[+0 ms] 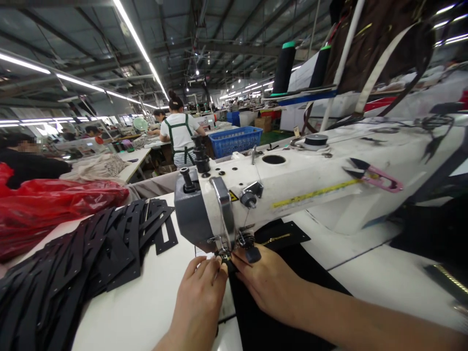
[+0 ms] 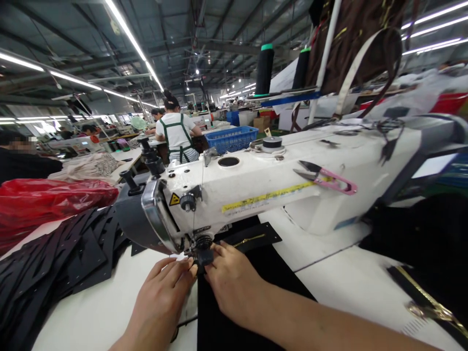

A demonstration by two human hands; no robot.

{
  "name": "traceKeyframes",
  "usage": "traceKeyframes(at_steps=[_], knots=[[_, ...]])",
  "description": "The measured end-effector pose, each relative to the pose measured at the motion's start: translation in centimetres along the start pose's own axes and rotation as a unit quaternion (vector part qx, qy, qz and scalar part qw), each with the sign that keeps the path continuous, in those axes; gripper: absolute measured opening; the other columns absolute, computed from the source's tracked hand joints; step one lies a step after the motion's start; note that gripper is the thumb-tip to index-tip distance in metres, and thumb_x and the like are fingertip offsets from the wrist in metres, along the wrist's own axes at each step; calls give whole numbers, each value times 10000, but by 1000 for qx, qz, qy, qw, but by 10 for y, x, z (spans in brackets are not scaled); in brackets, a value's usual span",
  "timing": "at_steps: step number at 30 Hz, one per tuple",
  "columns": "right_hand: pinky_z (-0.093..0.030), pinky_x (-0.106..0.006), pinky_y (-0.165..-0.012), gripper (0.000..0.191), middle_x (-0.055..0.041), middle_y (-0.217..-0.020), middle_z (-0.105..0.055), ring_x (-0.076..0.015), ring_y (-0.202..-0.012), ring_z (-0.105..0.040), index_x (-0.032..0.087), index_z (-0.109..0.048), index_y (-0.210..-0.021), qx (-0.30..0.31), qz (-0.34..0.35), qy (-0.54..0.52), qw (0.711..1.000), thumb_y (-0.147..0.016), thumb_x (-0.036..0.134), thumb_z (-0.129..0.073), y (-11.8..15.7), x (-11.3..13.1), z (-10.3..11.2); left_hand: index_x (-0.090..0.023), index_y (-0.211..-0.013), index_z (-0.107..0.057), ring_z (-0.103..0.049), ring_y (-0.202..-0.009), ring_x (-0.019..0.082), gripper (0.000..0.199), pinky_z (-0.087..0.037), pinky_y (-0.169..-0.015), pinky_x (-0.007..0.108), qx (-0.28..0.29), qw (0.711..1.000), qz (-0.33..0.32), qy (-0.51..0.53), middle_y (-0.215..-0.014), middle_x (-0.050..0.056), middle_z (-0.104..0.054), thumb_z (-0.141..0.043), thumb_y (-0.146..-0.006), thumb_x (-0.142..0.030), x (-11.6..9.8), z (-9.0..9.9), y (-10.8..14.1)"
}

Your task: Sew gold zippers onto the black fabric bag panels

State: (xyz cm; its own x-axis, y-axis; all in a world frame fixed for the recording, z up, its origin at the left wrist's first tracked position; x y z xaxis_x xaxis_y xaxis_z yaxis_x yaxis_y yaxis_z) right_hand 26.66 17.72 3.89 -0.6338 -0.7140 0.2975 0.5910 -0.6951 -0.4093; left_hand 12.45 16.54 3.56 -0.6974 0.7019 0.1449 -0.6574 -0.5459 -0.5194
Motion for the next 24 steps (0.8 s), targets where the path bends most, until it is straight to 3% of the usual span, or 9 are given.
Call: traceKeyframes(at_steps=[3,7,24], knots=[[-357,-376,-982,260,-133,-1095,-602,-217,-1068,-508,111,-593,-1010,9,-12,4,1000,-827,91,-408,-1,-1,-1,-118,-963,-593,-606,-841,223,256,-481,-789,419,15,1000,1,5,-923,104,-636,-356,-880,-65,4,-3,0],[-365,-368,-968,260,-118,-1081,-608,-209,-1037,-520,127,-599,-985,10,-13,4,1000,-823,83,-401,-4,-1,0,-133,-909,-590,-608,-803,215,201,-487,-766,417,-17,1000,11,9,-876,86,-639,-411,-857,-57,7,-5,-1],[-416,-358,-893,238,-116,-946,-628,-211,-922,-556,116,-593,-948,5,-13,25,1000,-829,77,-391,-7,-1,1,-149,-795,-583,-627,-789,201,109,-489,-757,392,-40,998,39,25,-859,65,-657,-522,-826,-65,12,-15,0]])
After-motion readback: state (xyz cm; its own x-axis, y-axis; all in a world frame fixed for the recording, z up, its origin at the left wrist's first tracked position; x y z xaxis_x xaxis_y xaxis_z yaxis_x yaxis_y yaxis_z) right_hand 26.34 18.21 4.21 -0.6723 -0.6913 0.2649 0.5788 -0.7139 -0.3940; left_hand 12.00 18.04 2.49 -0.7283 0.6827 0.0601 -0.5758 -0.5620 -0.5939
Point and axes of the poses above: each hand's wrist, its own y-axis away from the middle knuckle, its own z-axis out of the back of the hand, x = y × z, the point moved 3 cm from there along -y, towards the middle knuckle
